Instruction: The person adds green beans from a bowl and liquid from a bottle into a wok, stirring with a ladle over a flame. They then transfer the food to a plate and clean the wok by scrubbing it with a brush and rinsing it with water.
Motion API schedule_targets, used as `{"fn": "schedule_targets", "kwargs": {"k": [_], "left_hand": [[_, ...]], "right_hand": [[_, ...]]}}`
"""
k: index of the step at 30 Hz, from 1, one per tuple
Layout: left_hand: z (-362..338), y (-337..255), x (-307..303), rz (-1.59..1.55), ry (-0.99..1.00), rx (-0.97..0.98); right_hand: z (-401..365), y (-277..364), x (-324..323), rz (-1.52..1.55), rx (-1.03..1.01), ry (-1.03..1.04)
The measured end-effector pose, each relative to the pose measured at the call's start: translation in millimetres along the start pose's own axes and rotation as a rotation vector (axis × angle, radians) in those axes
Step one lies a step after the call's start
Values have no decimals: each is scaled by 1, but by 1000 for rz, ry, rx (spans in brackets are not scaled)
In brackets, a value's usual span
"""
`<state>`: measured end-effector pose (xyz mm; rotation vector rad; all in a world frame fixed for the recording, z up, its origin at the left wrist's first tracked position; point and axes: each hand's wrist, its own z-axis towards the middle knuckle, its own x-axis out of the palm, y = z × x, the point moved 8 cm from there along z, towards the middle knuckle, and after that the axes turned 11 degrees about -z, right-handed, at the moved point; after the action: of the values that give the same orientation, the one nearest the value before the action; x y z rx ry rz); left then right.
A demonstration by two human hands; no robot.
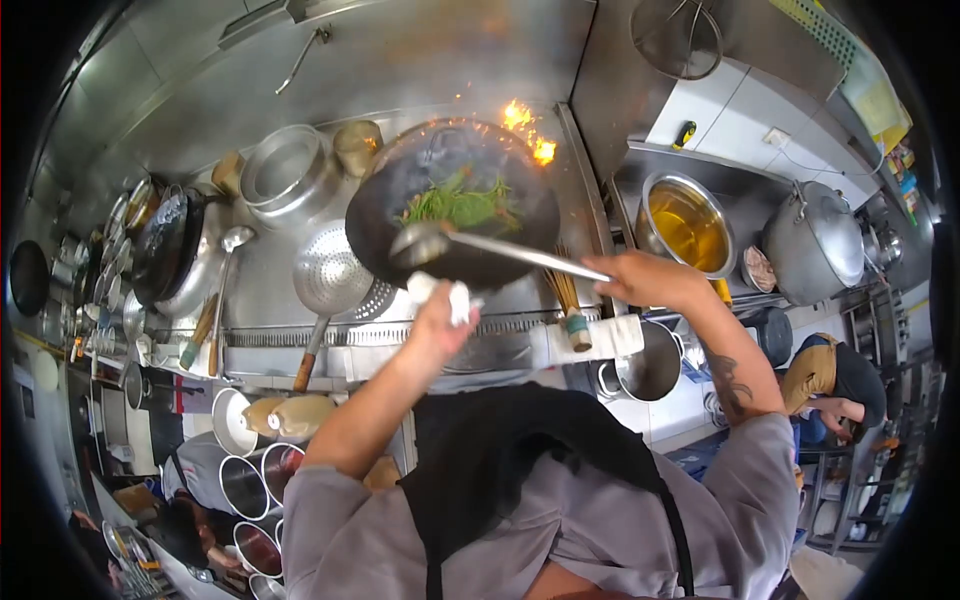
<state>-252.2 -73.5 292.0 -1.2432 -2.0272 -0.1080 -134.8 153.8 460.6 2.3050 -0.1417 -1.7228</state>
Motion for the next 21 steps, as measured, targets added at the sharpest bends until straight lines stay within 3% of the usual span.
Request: {"fn": "schedule_targets", "kwargs": {"k": [2, 4, 5, 6, 7, 8, 9, 12, 15, 19, 21], "left_hand": [[-15, -4, 9, -15, 55, -17], [1, -20, 19, -165, 56, -45], [15, -27, 26, -109, 74, 11], [52, -23, 10, -99, 129, 53], [71, -9, -16, -92, 130, 42], [74, 3, -37, -81, 146, 37], [67, 19, -54, -16, 89, -34], [15, 27, -33, 5, 110, -32], [74, -20, -13, -25, 146, 60], [137, -44, -13, -4, 108, 62], [150, -47, -14, 14, 85, 77]], "right_hand": [[5, 4, 1, 113, -37, 85], [24, -10, 13, 144, 269, 296], [50, -30, 30, 87, 193, 93], [64, -39, 61, 88, 199, 95], [82, -43, 72, -76, 237, -51], [89, -46, 61, -248, 276, -211], [83, -43, 50, -258, 284, -232], [60, -16, 9, -176, 208, -342], [51, -23, -10, -125, 127, -542], [99, -32, -14, -156, 260, -458], [138, -42, 4, -161, 428, -366]]}}
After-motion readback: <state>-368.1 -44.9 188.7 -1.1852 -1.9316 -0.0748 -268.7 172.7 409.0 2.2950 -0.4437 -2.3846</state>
